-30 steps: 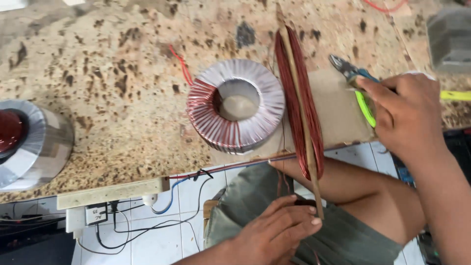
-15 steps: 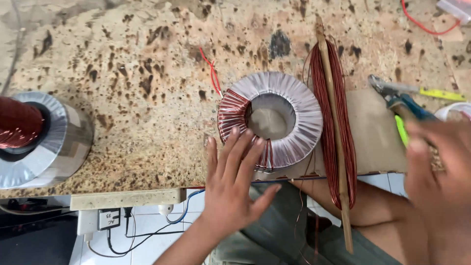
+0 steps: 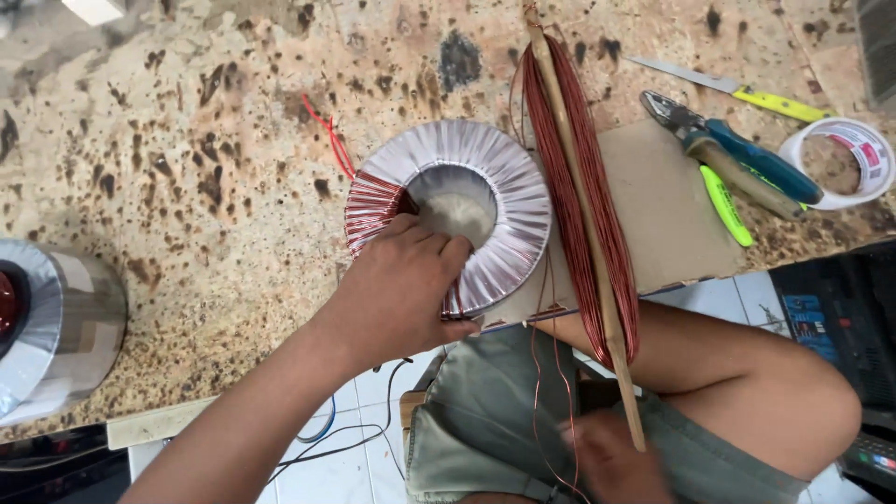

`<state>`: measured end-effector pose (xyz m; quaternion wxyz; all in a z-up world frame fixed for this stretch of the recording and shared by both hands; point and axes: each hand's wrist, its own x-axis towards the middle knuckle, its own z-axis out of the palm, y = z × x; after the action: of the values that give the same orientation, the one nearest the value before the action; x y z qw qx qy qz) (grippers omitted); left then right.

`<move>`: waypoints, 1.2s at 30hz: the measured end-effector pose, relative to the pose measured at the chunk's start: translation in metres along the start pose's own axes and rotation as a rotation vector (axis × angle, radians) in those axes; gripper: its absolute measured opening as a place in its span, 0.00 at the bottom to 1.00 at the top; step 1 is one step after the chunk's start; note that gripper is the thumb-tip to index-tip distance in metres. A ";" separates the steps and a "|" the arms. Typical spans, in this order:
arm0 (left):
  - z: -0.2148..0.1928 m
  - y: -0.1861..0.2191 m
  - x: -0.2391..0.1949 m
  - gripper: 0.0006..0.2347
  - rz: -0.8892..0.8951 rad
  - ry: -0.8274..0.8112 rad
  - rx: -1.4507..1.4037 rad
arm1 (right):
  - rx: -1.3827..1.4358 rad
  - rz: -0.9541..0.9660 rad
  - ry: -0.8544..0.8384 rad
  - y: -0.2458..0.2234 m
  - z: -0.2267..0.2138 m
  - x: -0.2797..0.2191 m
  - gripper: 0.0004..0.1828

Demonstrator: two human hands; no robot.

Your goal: The person strips the insulation from the ends of a copper wire using pliers and a knife, then twists the ends together. They then insert the twisted wire into a toroidal coil on the table.

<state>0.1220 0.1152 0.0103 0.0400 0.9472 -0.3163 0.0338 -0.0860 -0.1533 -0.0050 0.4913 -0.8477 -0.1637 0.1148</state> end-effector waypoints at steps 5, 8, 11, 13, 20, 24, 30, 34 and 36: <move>-0.008 0.003 -0.001 0.30 -0.019 0.015 -0.039 | 0.288 0.063 -0.146 0.042 0.047 0.043 0.30; -0.012 0.004 0.001 0.30 -0.038 0.015 -0.100 | 0.475 -0.051 -0.110 0.050 0.071 0.070 0.34; -0.024 0.011 0.006 0.33 -0.080 -0.046 -0.125 | 0.769 -0.091 -0.040 0.038 0.073 0.097 0.40; -0.035 0.018 0.013 0.34 -0.095 -0.104 -0.136 | 0.930 -0.001 -0.011 0.034 0.071 0.107 0.43; -0.130 0.020 0.069 0.26 -0.603 -0.542 -0.532 | 1.062 -0.013 0.122 0.024 0.066 0.136 0.36; -0.155 -0.008 0.098 0.25 -0.851 -0.576 -0.756 | 1.106 -0.192 0.307 0.003 0.052 0.163 0.36; -0.137 -0.064 0.106 0.30 -1.005 -0.469 -1.360 | 1.177 -0.267 0.397 -0.030 0.032 0.178 0.31; -0.139 -0.071 0.107 0.41 -1.067 -0.427 -1.288 | 1.304 -0.261 0.286 -0.034 0.039 0.208 0.33; -0.140 -0.072 0.107 0.42 -1.066 -0.412 -1.224 | 1.343 -0.241 0.179 -0.032 0.046 0.228 0.32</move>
<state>0.2455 0.1224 0.1554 0.4994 0.7681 0.2104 -0.3410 0.1027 -0.0132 -0.0074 0.9312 -0.3417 -0.1091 0.0654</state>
